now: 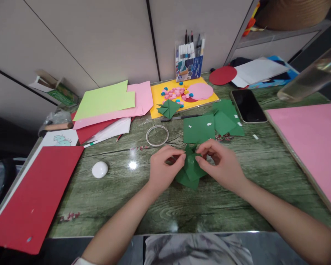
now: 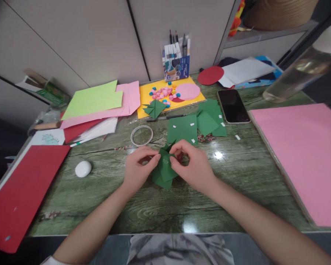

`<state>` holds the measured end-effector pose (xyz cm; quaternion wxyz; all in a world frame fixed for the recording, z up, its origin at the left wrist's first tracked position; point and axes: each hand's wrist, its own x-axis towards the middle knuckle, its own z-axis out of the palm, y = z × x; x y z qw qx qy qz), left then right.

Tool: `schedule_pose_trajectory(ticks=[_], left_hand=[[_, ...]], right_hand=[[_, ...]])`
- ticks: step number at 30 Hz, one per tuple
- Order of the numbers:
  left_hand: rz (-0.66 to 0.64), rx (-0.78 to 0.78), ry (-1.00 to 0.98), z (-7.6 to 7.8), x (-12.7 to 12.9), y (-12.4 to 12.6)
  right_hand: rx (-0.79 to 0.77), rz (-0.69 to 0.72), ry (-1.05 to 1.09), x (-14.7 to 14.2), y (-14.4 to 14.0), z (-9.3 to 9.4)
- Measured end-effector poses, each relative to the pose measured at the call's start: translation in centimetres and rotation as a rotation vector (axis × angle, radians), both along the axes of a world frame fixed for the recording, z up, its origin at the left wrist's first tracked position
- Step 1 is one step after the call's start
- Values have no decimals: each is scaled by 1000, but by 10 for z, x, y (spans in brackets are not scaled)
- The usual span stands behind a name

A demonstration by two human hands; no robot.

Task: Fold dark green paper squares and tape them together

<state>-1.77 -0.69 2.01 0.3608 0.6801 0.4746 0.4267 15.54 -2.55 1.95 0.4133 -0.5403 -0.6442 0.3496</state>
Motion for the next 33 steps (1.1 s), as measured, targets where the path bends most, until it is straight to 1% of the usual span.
schedule_pose_trajectory(ticks=[4,7,11,16,21,24,27,33], left_hand=[[-18,-127,-67,4,-2,1],[-24,-130,-80,6,-3,1],[-12,-20,-8,7,-2,-1],[-12,210,122,4,-2,-4],[-49,288,139,0,-2,-4],[-64,340,129,-1,-1,-3],[-69,388,141,-2,0,-2],[-47,560,248,-6,1,-4]], right_hand=[[18,36,46,2,1,2],[-74,23,92,1,3,5],[-249,25,153,0,5,9],[-344,46,257,0,6,9],[-457,79,369,1,8,7],[-481,75,403,1,9,7],[-474,71,406,1,10,8],[-445,49,471,-1,8,8]])
